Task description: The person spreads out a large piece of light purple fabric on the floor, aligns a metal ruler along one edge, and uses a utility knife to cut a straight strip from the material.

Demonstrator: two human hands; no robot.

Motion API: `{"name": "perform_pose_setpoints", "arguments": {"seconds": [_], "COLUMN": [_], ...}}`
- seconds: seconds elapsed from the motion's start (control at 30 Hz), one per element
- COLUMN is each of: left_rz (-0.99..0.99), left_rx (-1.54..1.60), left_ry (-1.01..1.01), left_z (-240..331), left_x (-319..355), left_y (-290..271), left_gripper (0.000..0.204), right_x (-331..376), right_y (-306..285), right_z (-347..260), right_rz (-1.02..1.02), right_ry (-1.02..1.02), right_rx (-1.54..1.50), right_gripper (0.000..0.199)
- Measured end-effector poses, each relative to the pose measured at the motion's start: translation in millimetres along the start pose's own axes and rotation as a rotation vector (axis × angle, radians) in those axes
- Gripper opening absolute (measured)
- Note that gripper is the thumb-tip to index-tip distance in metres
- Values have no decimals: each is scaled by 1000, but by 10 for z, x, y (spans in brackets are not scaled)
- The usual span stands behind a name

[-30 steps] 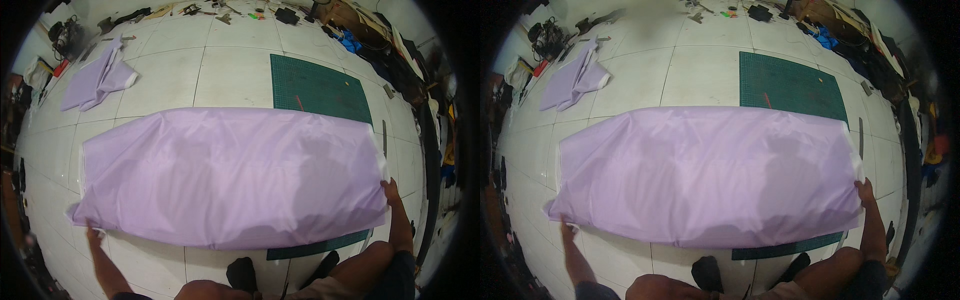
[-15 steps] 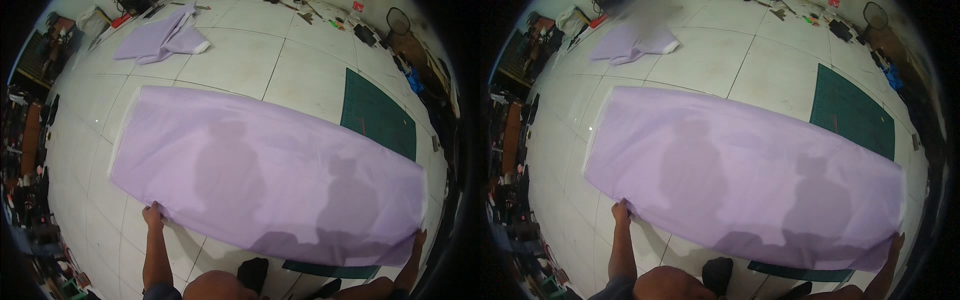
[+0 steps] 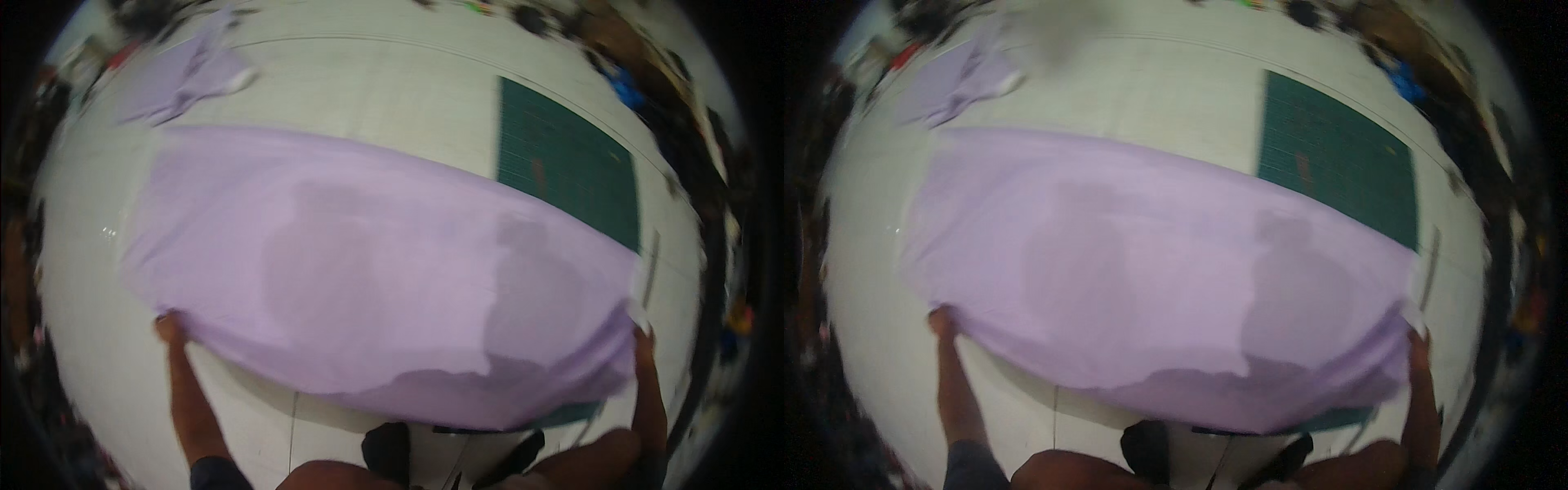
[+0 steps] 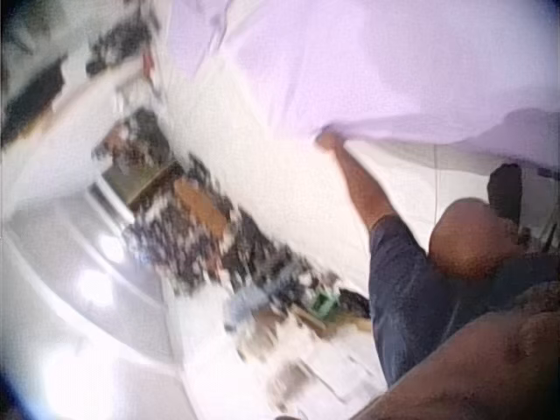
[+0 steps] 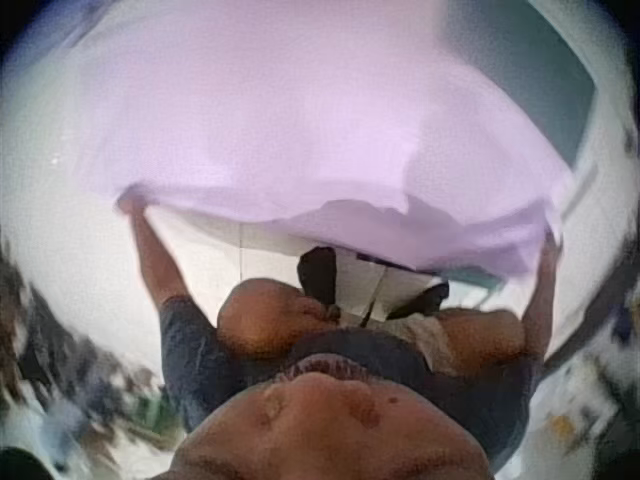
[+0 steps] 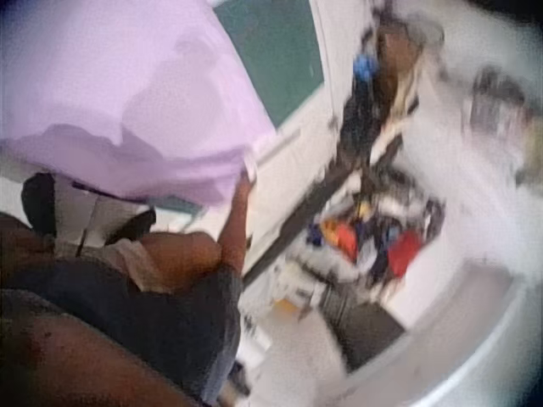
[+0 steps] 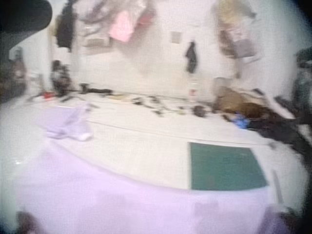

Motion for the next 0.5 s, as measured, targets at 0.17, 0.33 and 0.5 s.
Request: {"name": "perform_pose_setpoints", "arguments": {"seconds": [0.17, 0.33, 0.5], "left_rz": [35, -209, -394], "left_rx": [158, 327, 688], "left_ry": [-105, -295, -292], "left_z": [-41, 255, 628], "left_x": [-443, 896, 1758], "left_y": [59, 613, 811], "left_gripper": [81, 70, 42], "right_x": [634, 826, 697], "right_y": [577, 414, 289], "right_z": [-421, 125, 524], "right_rz": [239, 2, 37], "right_ry": [176, 302, 233], "right_rx": [193, 36, 257], "right_gripper": [65, 65, 55]}}
Point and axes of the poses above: each hand's wrist, its own x-axis away from the middle knuckle, its own y-axis out of the palm, z = x × y, the point moved 10 cm from there along -x, towards the middle knuckle, and after that the axes turned 7 degrees about y, right-handed, at the moved point
